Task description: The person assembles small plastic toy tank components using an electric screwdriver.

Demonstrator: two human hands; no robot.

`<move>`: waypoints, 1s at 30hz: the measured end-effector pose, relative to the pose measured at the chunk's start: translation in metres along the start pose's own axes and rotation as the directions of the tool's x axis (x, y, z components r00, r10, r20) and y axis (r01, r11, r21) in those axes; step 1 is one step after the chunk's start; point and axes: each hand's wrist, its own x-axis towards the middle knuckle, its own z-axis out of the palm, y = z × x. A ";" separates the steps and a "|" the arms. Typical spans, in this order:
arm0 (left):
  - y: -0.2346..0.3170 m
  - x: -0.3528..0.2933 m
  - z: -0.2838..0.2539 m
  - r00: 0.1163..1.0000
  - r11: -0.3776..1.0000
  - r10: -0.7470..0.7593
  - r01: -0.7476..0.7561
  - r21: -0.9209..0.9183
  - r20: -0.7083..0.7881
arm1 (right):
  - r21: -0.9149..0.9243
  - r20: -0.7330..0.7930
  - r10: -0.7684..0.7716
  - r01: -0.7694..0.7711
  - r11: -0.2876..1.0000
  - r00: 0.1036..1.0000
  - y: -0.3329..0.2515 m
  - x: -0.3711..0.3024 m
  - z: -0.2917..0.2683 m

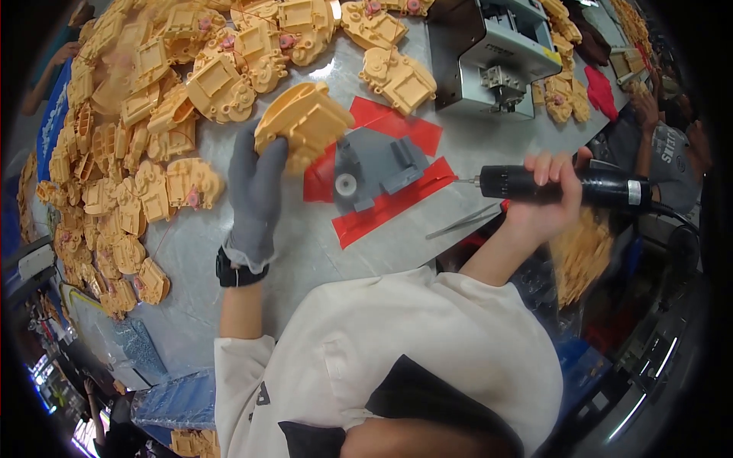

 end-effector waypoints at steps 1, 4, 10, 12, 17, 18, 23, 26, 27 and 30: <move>0.010 -0.011 0.001 0.968 0.930 -0.240 0.251 -0.267 0.074 | -0.009 0.009 0.016 -0.016 1.000 1.000 0.001 0.001 0.000; 0.015 -0.030 0.020 0.979 0.988 -0.132 0.117 0.104 0.154 | -0.009 0.023 0.039 -0.039 0.999 0.999 0.007 0.004 0.003; 0.010 -0.028 0.043 0.987 0.961 0.009 -0.054 0.271 0.163 | -0.032 0.018 0.041 -0.040 0.999 0.999 0.003 0.003 -0.002; 0.009 -0.029 0.041 0.980 0.969 0.011 -0.059 0.241 0.197 | -0.037 -0.004 0.028 -0.028 0.999 1.000 0.004 0.003 -0.004; 0.018 -0.033 0.045 0.950 0.899 0.093 -0.209 0.386 0.297 | -0.052 0.033 0.052 -0.051 0.997 0.998 0.007 0.000 -0.001; 0.020 -0.033 0.046 0.951 0.899 0.093 -0.207 0.385 0.293 | -0.052 0.048 0.055 -0.053 0.997 0.997 0.008 0.000 0.000; 0.017 -0.037 0.054 0.982 0.798 0.014 -0.125 0.590 0.189 | -0.055 0.036 0.060 -0.058 0.997 0.998 0.005 -0.001 0.001; 0.018 -0.038 0.054 0.984 0.776 0.028 -0.131 0.617 0.173 | -0.056 0.028 0.063 -0.061 0.997 0.998 0.005 0.000 0.001; 0.022 -0.037 0.053 0.978 0.762 -0.028 -0.113 0.638 0.206 | -0.065 0.022 0.066 -0.064 0.996 0.998 0.005 0.000 0.002; 0.036 -0.033 0.043 0.942 0.720 -0.148 -0.106 0.686 0.301 | -0.089 0.027 0.027 -0.024 0.996 0.999 0.009 0.001 0.002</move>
